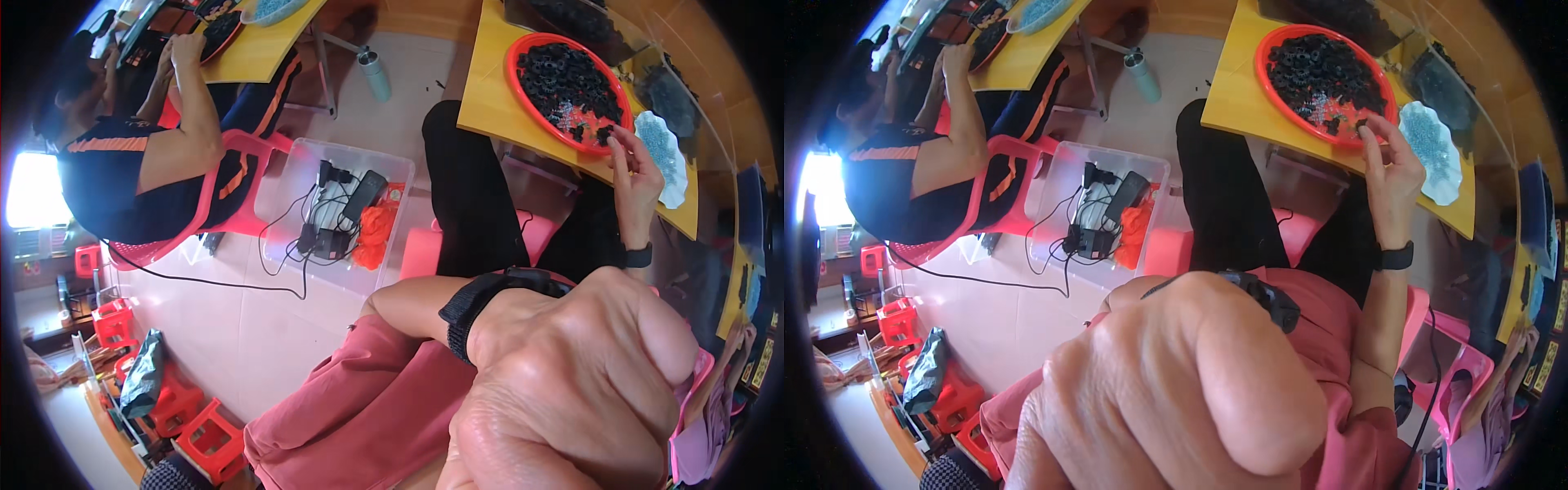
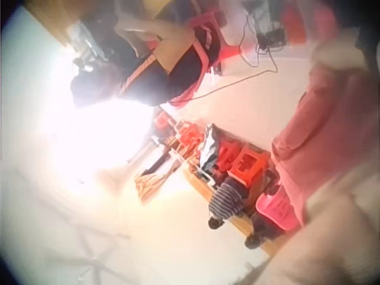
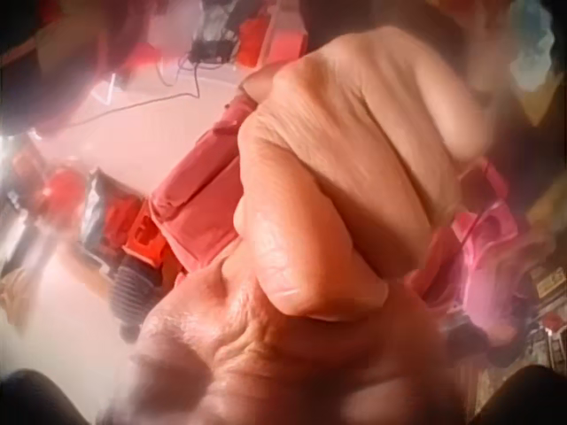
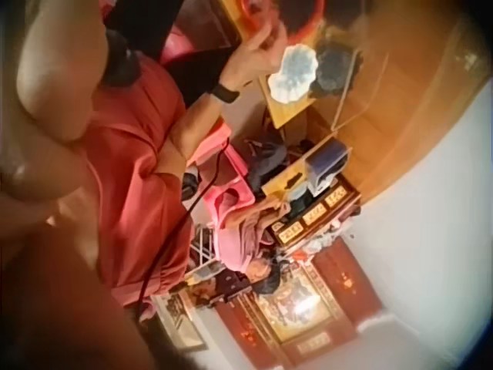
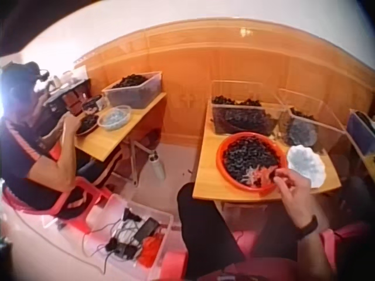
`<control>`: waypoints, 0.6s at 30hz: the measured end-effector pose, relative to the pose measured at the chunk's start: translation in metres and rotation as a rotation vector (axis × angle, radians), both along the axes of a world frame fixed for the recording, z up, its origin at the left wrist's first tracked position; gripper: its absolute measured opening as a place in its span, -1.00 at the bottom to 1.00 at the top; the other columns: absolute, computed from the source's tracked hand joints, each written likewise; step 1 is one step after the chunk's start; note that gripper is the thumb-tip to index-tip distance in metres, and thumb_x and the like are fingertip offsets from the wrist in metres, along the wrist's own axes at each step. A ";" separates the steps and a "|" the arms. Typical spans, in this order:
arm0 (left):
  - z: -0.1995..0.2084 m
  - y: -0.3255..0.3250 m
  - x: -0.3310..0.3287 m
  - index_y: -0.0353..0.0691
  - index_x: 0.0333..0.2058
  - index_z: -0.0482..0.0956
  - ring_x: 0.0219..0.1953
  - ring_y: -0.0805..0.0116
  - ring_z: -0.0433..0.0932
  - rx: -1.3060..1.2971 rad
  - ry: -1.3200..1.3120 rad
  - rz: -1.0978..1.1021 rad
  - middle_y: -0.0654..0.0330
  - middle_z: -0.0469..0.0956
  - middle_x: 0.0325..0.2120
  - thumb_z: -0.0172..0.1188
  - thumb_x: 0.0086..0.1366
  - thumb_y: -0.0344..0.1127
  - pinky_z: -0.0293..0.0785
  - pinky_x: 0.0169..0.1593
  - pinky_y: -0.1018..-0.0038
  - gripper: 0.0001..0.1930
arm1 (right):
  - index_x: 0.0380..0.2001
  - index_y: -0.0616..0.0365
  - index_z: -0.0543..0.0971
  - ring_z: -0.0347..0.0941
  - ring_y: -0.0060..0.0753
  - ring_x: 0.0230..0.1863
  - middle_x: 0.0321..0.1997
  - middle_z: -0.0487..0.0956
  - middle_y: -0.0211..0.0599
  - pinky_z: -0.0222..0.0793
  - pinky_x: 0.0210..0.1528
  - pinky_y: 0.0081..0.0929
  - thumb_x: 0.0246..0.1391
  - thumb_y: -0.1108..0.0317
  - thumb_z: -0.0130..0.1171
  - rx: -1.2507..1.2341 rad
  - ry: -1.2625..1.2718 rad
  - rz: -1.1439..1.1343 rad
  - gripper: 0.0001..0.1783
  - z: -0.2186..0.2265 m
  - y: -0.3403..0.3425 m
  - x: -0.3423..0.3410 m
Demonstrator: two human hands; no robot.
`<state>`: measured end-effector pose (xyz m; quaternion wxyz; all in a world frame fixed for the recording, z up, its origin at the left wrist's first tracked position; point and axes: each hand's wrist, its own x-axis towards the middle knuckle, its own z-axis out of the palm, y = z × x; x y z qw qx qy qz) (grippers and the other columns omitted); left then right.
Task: The person assembles small mechanical components by picking up pins and rubber parts from a red tray and inserting the pins into the rubber parts by hand.
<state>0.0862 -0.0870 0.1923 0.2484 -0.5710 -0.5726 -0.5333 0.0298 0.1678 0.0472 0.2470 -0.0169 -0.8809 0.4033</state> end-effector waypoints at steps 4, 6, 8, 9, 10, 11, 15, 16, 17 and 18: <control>0.006 -0.005 0.005 -0.20 -0.45 0.49 -0.50 0.41 0.50 -0.028 0.047 0.049 0.22 0.53 -0.48 0.03 0.19 -0.23 0.33 -0.47 0.57 -0.82 | -0.10 0.18 0.56 0.45 -0.67 -0.43 -0.29 0.61 -0.38 0.37 -0.34 -0.68 0.11 0.37 0.16 -0.031 0.065 -0.013 -0.72 0.014 -0.011 0.001; 0.009 -0.003 0.001 -0.20 -0.45 0.49 -0.51 0.41 0.50 -0.041 0.084 0.052 0.22 0.53 -0.50 0.04 0.18 -0.23 0.33 -0.48 0.57 -0.83 | -0.13 0.16 0.57 0.48 -0.62 -0.46 -0.33 0.63 -0.34 0.37 -0.35 -0.63 0.08 0.38 0.18 -0.040 0.085 -0.017 -0.73 0.009 -0.008 0.000; 0.012 0.006 0.000 -0.20 -0.45 0.49 -0.53 0.41 0.50 -0.045 0.121 0.023 0.22 0.53 -0.51 0.06 0.16 -0.23 0.32 -0.49 0.57 -0.84 | -0.15 0.16 0.58 0.48 -0.58 -0.47 -0.34 0.63 -0.31 0.38 -0.36 -0.61 0.07 0.38 0.18 -0.030 0.076 -0.049 -0.75 0.009 -0.006 0.002; 0.011 0.010 -0.005 -0.20 -0.45 0.49 -0.54 0.41 0.50 -0.026 0.135 -0.013 0.22 0.53 -0.52 0.06 0.15 -0.24 0.32 -0.50 0.58 -0.84 | -0.16 0.17 0.58 0.50 -0.52 -0.45 -0.33 0.63 -0.27 0.40 -0.35 -0.58 0.06 0.39 0.18 0.057 0.088 -0.060 -0.76 0.009 0.000 0.004; 0.010 0.009 -0.004 -0.20 -0.45 0.48 -0.55 0.41 0.50 -0.006 0.148 -0.052 0.22 0.52 -0.52 0.07 0.15 -0.24 0.32 -0.50 0.58 -0.84 | -0.17 0.17 0.58 0.51 -0.49 -0.43 -0.32 0.63 -0.25 0.41 -0.35 -0.57 0.06 0.39 0.18 0.058 0.117 -0.063 -0.76 0.006 0.002 0.006; 0.011 0.015 -0.004 -0.20 -0.45 0.48 -0.56 0.41 0.50 0.010 0.167 -0.070 0.21 0.52 -0.53 0.07 0.14 -0.24 0.31 -0.51 0.58 -0.84 | -0.18 0.17 0.58 0.53 -0.46 -0.42 -0.31 0.63 -0.24 0.42 -0.34 -0.56 0.06 0.39 0.18 0.058 0.152 -0.044 -0.77 0.006 -0.003 0.005; 0.023 0.027 -0.002 -0.18 -0.47 0.47 -0.50 0.36 0.56 -0.138 0.257 -0.035 0.22 0.52 -0.53 0.07 0.12 -0.22 0.34 -0.47 0.57 -0.84 | -0.27 0.20 0.59 0.56 -0.27 -0.41 -0.35 0.62 -0.16 0.44 -0.37 -0.50 0.02 0.38 0.20 0.092 0.215 -0.034 -0.81 0.010 0.001 0.003; 0.026 0.028 -0.005 -0.16 -0.46 0.48 -0.46 0.32 0.59 -0.187 0.267 -0.074 0.24 0.55 -0.52 0.10 0.14 -0.22 0.36 -0.46 0.56 -0.85 | -0.30 0.21 0.59 0.56 -0.23 -0.42 -0.36 0.61 -0.15 0.44 -0.39 -0.48 0.01 0.38 0.20 0.078 0.257 -0.055 -0.82 0.005 0.007 0.002; 0.020 0.034 0.010 -0.16 -0.46 0.48 -0.46 0.32 0.59 -0.174 0.265 -0.111 0.24 0.55 -0.52 0.10 0.14 -0.22 0.36 -0.46 0.56 -0.85 | -0.30 0.21 0.59 0.56 -0.23 -0.42 -0.36 0.61 -0.15 0.44 -0.39 -0.47 0.00 0.38 0.20 0.077 0.237 -0.082 -0.82 0.005 0.011 0.005; 0.014 0.040 0.035 -0.09 -0.55 0.53 -0.52 0.38 0.54 -0.081 0.118 0.137 0.30 0.52 -0.56 0.21 -0.06 -0.30 0.32 -0.47 0.60 -0.93 | -0.30 0.21 0.59 0.56 -0.23 -0.43 -0.35 0.61 -0.15 0.44 -0.39 -0.46 0.00 0.37 0.20 0.071 0.220 -0.106 -0.81 0.007 0.015 0.007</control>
